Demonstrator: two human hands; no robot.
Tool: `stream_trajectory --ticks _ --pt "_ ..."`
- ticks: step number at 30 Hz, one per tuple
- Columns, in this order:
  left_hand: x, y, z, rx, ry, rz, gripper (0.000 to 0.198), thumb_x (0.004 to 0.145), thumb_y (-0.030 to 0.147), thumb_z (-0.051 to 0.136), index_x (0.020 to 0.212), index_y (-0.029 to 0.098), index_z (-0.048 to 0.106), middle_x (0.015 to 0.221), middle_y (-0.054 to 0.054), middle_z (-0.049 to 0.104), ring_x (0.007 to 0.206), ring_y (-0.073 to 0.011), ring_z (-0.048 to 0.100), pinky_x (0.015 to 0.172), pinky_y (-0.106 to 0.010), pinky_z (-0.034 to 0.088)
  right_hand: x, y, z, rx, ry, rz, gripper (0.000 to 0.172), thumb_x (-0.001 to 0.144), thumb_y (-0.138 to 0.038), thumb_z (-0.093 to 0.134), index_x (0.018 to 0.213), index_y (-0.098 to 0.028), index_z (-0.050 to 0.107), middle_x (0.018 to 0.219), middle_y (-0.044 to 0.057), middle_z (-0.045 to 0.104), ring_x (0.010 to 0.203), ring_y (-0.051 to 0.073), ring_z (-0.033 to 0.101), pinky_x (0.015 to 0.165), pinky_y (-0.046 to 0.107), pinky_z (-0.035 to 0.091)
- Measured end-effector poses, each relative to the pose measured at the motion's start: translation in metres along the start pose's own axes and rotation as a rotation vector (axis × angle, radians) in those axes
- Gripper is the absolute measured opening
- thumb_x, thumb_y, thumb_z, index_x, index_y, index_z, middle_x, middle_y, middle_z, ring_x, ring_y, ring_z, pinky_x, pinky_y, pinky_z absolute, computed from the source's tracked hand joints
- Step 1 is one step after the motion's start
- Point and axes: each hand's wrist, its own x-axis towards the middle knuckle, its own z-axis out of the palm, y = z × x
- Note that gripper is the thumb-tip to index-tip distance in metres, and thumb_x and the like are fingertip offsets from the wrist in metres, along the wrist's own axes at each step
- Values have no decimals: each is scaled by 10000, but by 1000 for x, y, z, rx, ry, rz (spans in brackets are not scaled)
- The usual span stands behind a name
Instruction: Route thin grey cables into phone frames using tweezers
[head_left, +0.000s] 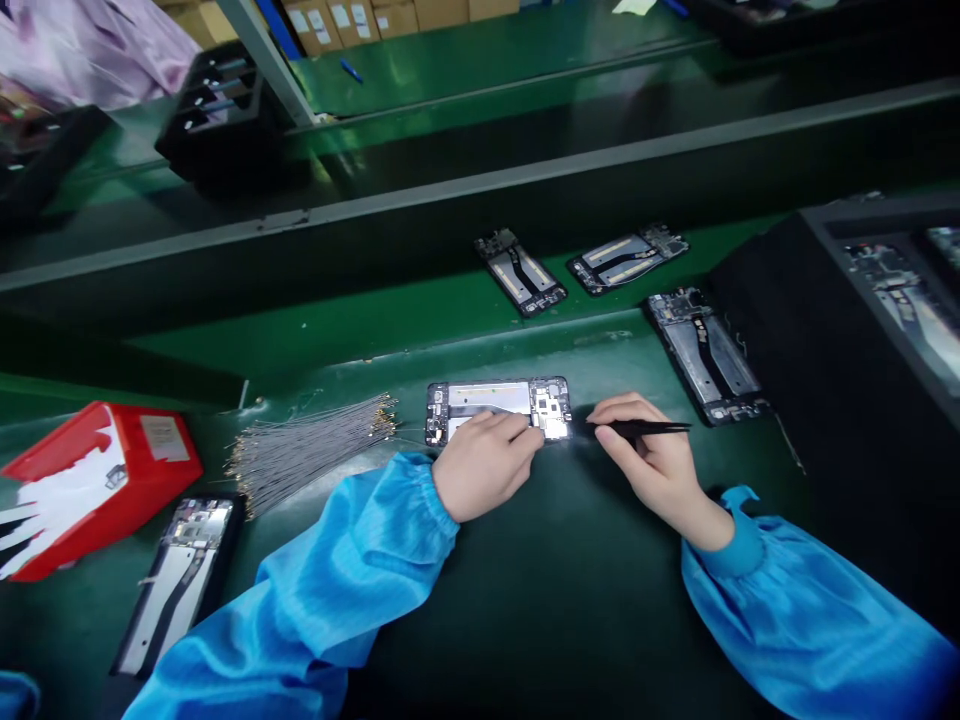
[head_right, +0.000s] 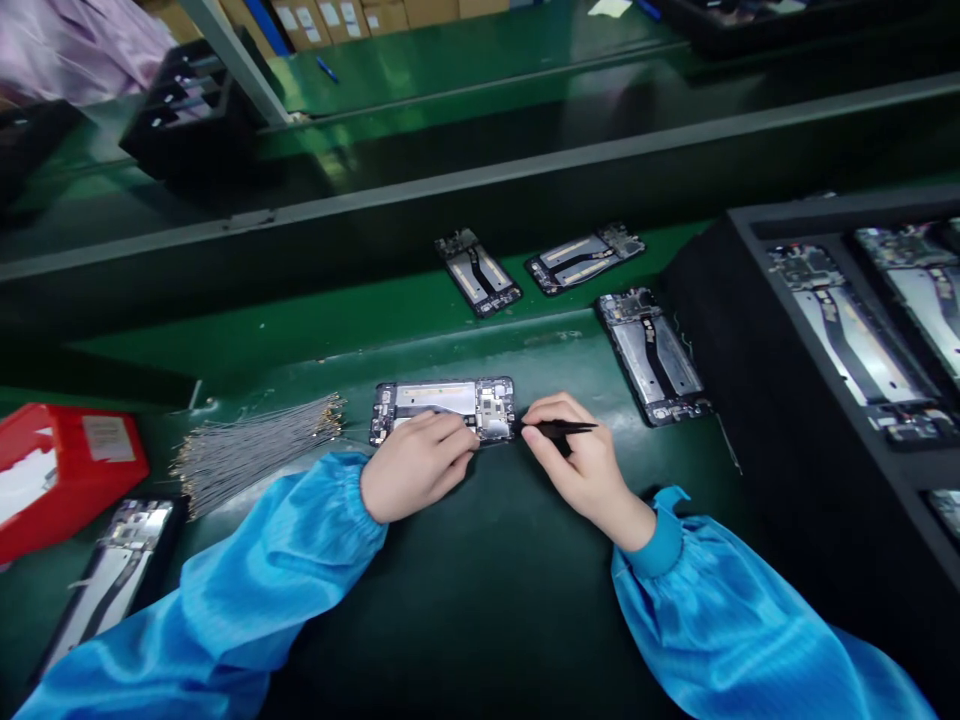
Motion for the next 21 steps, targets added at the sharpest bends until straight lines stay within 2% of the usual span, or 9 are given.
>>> stream_trajectory --ticks 6,21 --pt "3 3 6 38 112 -24 180 858 191 394 758 169 541 684 -7 506 630 -142 467 604 -274 347 4 -2 2 33 -22 13 64 811 -158 534 857 -201 547 815 35 573 773 165 559 690 326 452" --pt "4 3 6 47 185 -6 181 852 175 416 757 165 569 663 -4 505 630 -134 472 595 -271 337 4 -3 3 54 -31 12 75 811 -142 531 857 -199 547 819 32 574 772 157 556 699 323 443"
